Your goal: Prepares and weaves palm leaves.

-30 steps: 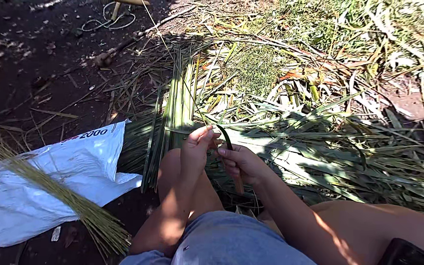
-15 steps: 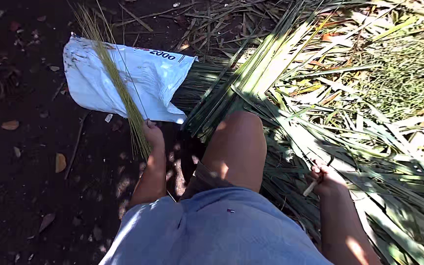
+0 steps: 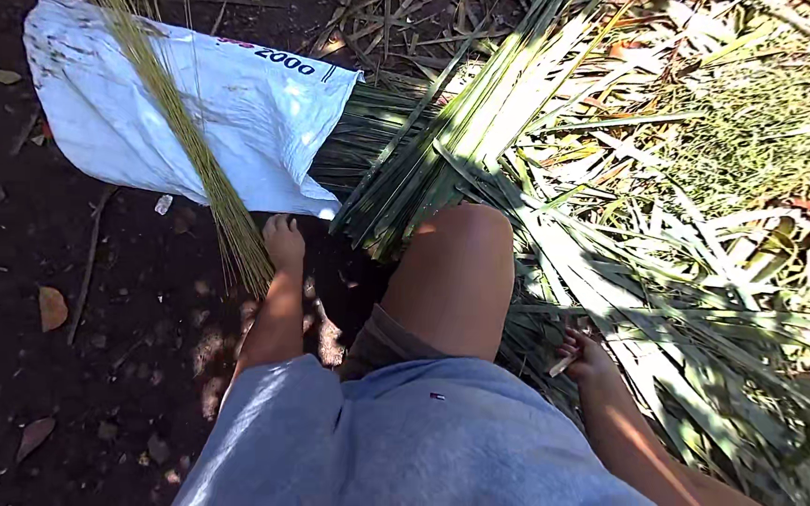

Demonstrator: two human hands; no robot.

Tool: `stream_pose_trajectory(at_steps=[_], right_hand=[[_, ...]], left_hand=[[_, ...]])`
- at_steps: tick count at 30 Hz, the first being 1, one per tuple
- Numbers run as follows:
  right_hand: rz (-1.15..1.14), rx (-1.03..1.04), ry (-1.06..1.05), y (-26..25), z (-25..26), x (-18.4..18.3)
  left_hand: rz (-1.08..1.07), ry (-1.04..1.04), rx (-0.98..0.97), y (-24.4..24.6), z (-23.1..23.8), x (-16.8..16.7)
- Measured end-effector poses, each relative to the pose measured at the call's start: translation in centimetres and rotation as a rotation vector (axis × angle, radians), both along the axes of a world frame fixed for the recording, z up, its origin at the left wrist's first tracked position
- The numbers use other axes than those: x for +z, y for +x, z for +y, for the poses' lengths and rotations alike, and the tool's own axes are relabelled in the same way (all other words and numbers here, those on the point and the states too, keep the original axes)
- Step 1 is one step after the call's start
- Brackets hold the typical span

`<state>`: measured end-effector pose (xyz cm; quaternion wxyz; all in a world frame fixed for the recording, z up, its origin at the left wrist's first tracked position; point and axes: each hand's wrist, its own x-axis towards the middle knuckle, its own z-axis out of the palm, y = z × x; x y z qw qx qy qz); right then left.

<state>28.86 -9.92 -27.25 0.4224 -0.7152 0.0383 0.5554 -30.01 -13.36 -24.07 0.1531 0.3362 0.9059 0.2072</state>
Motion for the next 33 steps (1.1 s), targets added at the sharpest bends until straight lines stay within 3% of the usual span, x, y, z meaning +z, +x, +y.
stream_pose_trajectory(at_steps=[2,6,9,14,16,20,26,30,33], right_hand=[[-0.014,0.015,-0.029,-0.1,-0.3,0.1],[-0.040,0.034,-0.063,-0.2,-0.8,0.5],[-0.034,0.036,-0.058,0.0,-1.0,0.0],[-0.008,0.033,-0.064,-0.4,-1.2,0.0],[-0.009,0.028,-0.079,-1.1,-1.0,0.8],[0.027,0.033,-0.062,-1.3,-0.4,0.5],[0.103,-0.038,-0.040,-1.8,0.2,-0.7],[0.158,-0.057,-0.035,-1.4,0.7,-0.7],[0.163,-0.093,-0.032,-1.3,0.6,-0.7]], left_hand=[[-0.074,-0.102,-0.182,2.9,2.2,-1.7],[-0.301,-0.251,-0.245,8.0,5.9,-3.2],[-0.259,-0.322,-0.335,11.5,7.4,-2.8],[-0.283,-0.458,-0.206,14.1,9.0,-3.2],[-0.312,-0.411,-0.230,13.6,9.2,-3.7],[-0.568,-0.267,-0.261,13.2,10.0,-0.9],[-1.196,0.249,0.214,14.1,12.5,2.8],[-1.387,0.294,0.385,14.1,15.3,3.9],[-1.471,0.181,0.363,14.7,17.8,3.7]])
